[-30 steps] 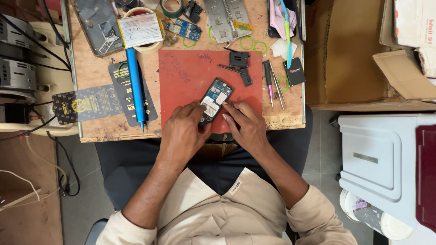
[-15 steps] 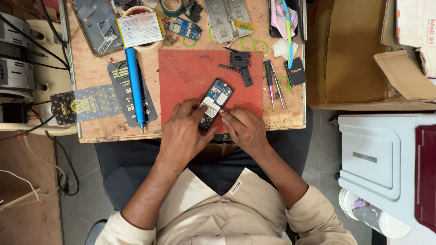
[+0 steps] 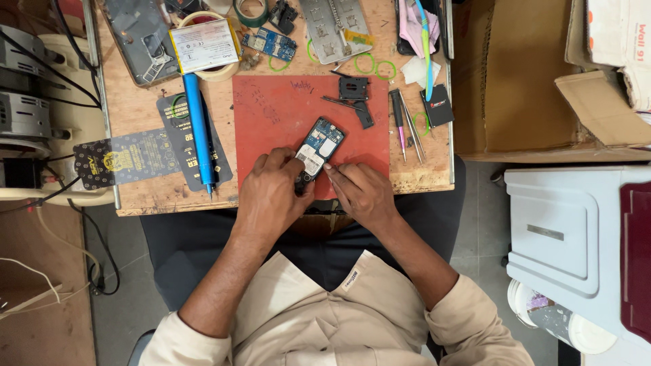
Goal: The person disassembles a smartphone on a cluttered workbench, removing the back cover and internal components. They use a blue plastic pry tool to separate parts and a small metal tool to disconnect internal connectors. The person also briefly handles a light blue basket containing various items.
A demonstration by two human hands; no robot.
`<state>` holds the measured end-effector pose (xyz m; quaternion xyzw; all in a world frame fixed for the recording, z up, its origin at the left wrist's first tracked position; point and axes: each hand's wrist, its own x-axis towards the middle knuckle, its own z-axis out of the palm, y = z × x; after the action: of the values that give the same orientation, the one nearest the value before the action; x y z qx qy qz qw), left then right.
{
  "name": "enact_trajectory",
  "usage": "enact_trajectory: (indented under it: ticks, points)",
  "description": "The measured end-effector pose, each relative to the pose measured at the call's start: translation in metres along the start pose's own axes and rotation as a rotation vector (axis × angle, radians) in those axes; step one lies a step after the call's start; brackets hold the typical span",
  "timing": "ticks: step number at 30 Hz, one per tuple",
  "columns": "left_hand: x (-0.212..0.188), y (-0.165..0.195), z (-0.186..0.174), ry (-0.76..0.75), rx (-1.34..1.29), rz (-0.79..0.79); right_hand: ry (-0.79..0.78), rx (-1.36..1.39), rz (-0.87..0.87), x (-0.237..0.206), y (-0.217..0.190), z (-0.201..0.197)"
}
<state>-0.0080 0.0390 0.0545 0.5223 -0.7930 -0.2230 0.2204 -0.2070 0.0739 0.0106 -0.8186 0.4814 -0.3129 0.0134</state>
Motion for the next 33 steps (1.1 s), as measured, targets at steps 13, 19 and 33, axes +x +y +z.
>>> enact_trajectory:
  ticks: [13, 19, 33]
  points:
    - [-0.005, -0.016, 0.003, 0.137, -0.113, -0.066, 0.019, 0.007, 0.001, 0.001, -0.002, 0.000]
    - [-0.004, -0.036, 0.008, 0.122, -0.490, -0.326, 0.036, 0.017, 0.019, 0.000, -0.001, 0.003]
    - [0.001, -0.074, 0.017, 0.232, -1.346, -0.465, 0.032, 0.014, 0.063, -0.001, -0.002, 0.004]
